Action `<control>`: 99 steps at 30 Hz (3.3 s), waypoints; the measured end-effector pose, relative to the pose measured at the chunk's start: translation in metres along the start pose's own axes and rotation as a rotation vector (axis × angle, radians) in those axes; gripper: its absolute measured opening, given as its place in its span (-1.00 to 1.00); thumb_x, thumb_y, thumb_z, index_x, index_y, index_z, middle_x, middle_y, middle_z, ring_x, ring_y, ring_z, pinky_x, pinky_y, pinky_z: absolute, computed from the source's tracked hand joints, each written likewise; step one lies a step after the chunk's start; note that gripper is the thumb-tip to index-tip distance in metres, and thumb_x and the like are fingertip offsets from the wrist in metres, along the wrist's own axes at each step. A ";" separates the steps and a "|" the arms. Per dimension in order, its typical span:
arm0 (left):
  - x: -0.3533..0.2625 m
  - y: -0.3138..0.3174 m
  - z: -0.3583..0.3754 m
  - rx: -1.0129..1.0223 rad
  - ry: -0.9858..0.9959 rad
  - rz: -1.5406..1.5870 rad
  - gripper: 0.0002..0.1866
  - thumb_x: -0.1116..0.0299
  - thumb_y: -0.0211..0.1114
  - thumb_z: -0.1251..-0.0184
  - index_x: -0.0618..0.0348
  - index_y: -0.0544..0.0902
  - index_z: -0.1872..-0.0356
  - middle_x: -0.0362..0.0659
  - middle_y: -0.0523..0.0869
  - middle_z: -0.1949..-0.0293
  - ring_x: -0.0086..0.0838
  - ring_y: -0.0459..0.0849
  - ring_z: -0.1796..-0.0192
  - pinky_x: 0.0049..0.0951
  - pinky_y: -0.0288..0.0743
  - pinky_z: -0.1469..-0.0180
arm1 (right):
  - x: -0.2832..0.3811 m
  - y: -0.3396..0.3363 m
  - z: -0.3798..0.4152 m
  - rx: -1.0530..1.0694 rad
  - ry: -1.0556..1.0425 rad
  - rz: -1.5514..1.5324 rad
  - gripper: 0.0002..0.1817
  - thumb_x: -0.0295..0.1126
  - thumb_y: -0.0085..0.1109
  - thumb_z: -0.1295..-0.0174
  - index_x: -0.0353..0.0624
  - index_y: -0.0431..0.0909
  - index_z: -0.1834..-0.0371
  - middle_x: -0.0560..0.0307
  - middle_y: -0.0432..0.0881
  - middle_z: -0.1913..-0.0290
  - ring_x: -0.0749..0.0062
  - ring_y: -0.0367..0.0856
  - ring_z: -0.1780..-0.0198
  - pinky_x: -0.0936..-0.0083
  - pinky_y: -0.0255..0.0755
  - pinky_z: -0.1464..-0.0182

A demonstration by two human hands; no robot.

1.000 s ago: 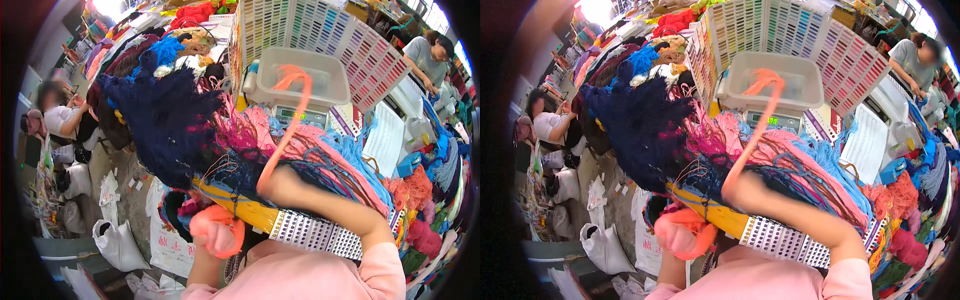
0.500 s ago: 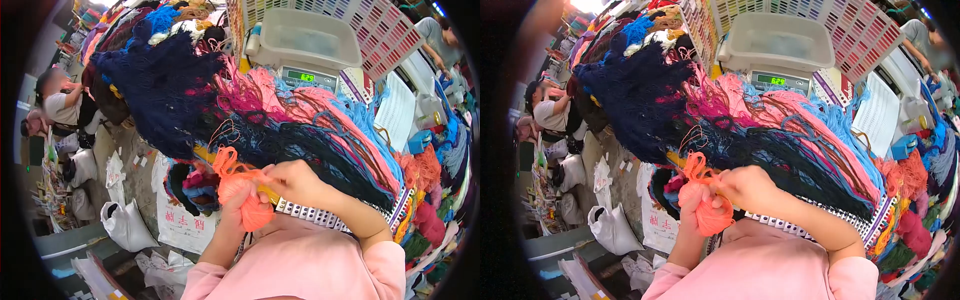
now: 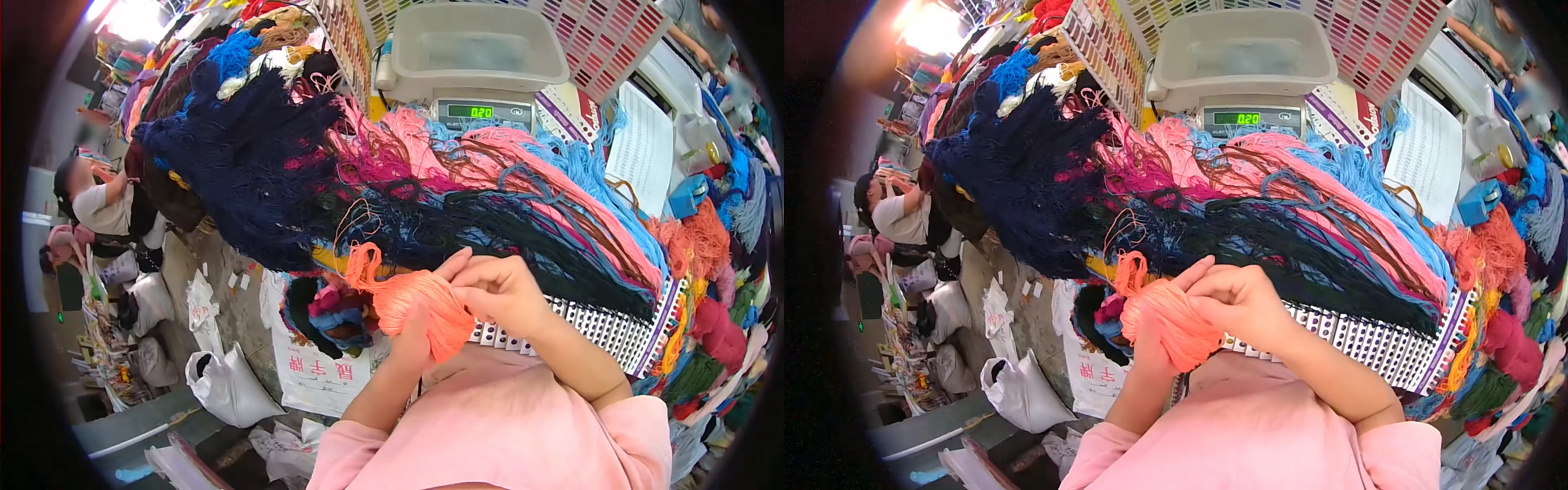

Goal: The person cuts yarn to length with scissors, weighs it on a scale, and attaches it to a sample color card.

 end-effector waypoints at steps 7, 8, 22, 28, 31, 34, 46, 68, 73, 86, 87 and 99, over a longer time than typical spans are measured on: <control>-0.003 0.002 0.003 -0.013 -0.026 0.153 -0.43 0.13 -0.10 -0.21 0.41 0.15 -0.10 0.05 0.19 -0.16 -0.31 0.18 -0.20 -0.36 0.03 -0.20 | -0.008 -0.007 0.001 0.068 0.154 -0.414 -0.88 -0.44 0.02 -0.03 -0.28 0.47 0.51 0.27 0.44 0.60 0.74 0.27 0.66 0.78 0.11 0.63; -0.003 0.000 0.005 -0.004 -0.023 0.216 -0.44 0.15 -0.09 -0.21 0.41 0.16 -0.10 0.05 0.19 -0.16 -0.31 0.18 -0.20 -0.36 0.03 -0.20 | -0.007 -0.006 0.001 0.060 0.178 -0.465 -0.87 -0.43 0.02 -0.04 -0.28 0.47 0.51 0.27 0.44 0.61 0.74 0.27 0.66 0.78 0.09 0.63; 0.004 -0.004 0.004 -0.192 -0.063 0.183 -0.59 0.47 -0.01 -0.12 0.41 0.26 -0.01 0.10 0.30 -0.06 -0.24 0.27 -0.14 -0.25 0.10 -0.18 | -0.015 -0.010 0.007 -0.034 0.065 -0.280 -0.91 -0.60 0.04 0.00 -0.31 0.54 0.46 0.29 0.45 0.47 0.75 0.32 0.55 0.74 0.14 0.58; 0.003 -0.011 0.001 -0.110 0.000 -0.044 -0.64 0.46 0.02 -0.16 0.31 0.30 -0.01 0.01 0.29 -0.10 -0.33 0.24 -0.17 -0.34 0.10 -0.19 | -0.010 -0.008 0.003 -0.066 -0.149 -0.098 -0.87 -0.69 0.07 0.09 -0.31 0.55 0.45 0.19 0.45 0.29 0.58 0.39 0.18 0.66 0.25 0.14; 0.004 -0.016 0.004 -0.176 -0.011 0.012 -0.66 0.48 0.03 -0.16 0.29 0.33 0.02 0.01 0.31 -0.08 -0.33 0.26 -0.15 -0.33 0.11 -0.18 | -0.007 -0.004 0.002 -0.050 -0.159 -0.136 -0.88 -0.66 0.09 0.09 -0.30 0.56 0.44 0.18 0.47 0.35 0.61 0.42 0.33 0.71 0.28 0.29; 0.002 -0.012 0.005 -0.252 -0.089 0.166 -0.72 0.47 0.02 -0.17 0.27 0.38 0.07 -0.02 0.36 -0.02 -0.36 0.30 -0.12 -0.37 0.17 -0.15 | -0.014 -0.008 0.001 -0.016 0.045 -0.317 -0.90 -0.57 0.09 0.04 -0.23 0.56 0.43 0.24 0.47 0.44 0.69 0.35 0.53 0.75 0.21 0.49; -0.083 -0.160 0.071 -0.138 0.237 1.224 -0.76 0.39 -0.13 -0.21 0.02 0.26 0.68 -0.41 0.21 0.84 -0.75 0.20 0.78 -0.75 0.13 0.67 | 0.014 -0.095 0.024 -0.007 0.400 0.341 -0.79 -0.37 0.05 -0.04 -0.31 0.50 0.35 0.09 0.50 0.37 0.51 0.48 0.43 0.59 0.50 0.44; -0.007 -0.168 0.030 -0.227 -0.066 0.705 -0.84 0.40 -0.07 -0.20 0.22 0.45 0.47 -0.44 0.17 0.83 -0.77 0.10 0.81 -0.79 0.12 0.61 | 0.015 -0.234 -0.116 -0.610 0.013 0.264 -0.81 -0.33 -0.02 -0.06 -0.19 0.36 0.31 0.24 0.29 0.72 0.61 0.19 0.79 0.65 0.09 0.78; 0.031 -0.203 0.016 -0.364 -0.203 0.636 -0.89 0.42 0.00 -0.15 0.16 0.47 0.50 -0.44 0.17 0.80 -0.73 0.13 0.75 -0.59 0.23 0.43 | 0.018 -0.245 -0.128 -0.814 -0.058 0.374 -0.69 -0.36 -0.01 -0.01 -0.27 0.35 0.16 0.12 0.39 0.61 0.50 0.28 0.75 0.56 0.13 0.79; 0.029 -0.198 0.018 -0.451 -0.261 0.492 -0.89 0.41 0.01 -0.15 0.18 0.46 0.49 -0.41 0.16 0.81 -0.70 0.14 0.74 -0.55 0.27 0.42 | 0.026 -0.254 -0.145 -0.514 0.182 0.513 -0.65 -0.26 0.18 0.06 -0.37 0.39 0.40 0.26 0.27 0.78 0.66 0.10 0.86 0.66 -0.11 0.85; 0.030 -0.198 0.017 -0.442 -0.265 0.495 -0.89 0.41 0.01 -0.15 0.18 0.46 0.48 -0.41 0.16 0.81 -0.70 0.14 0.74 -0.54 0.27 0.42 | 0.028 -0.253 -0.146 -0.484 0.211 0.521 -0.65 -0.24 0.18 0.06 -0.36 0.40 0.42 0.27 0.27 0.78 0.66 0.10 0.86 0.66 -0.11 0.85; 0.031 -0.198 0.018 -0.387 -0.258 0.514 -0.89 0.41 0.01 -0.15 0.18 0.48 0.45 -0.41 0.13 0.82 -0.70 0.11 0.75 -0.53 0.29 0.41 | 0.035 -0.249 -0.158 -0.488 0.269 0.706 -0.58 -0.14 0.26 0.16 -0.26 0.32 0.73 0.25 0.24 0.81 0.59 0.10 0.86 0.60 -0.08 0.83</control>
Point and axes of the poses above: each hand's wrist, its own z-axis away from the middle knuckle, its own y-axis out of the palm, x = y × z, the point moved 6 cm from there along -z, towards the middle knuckle
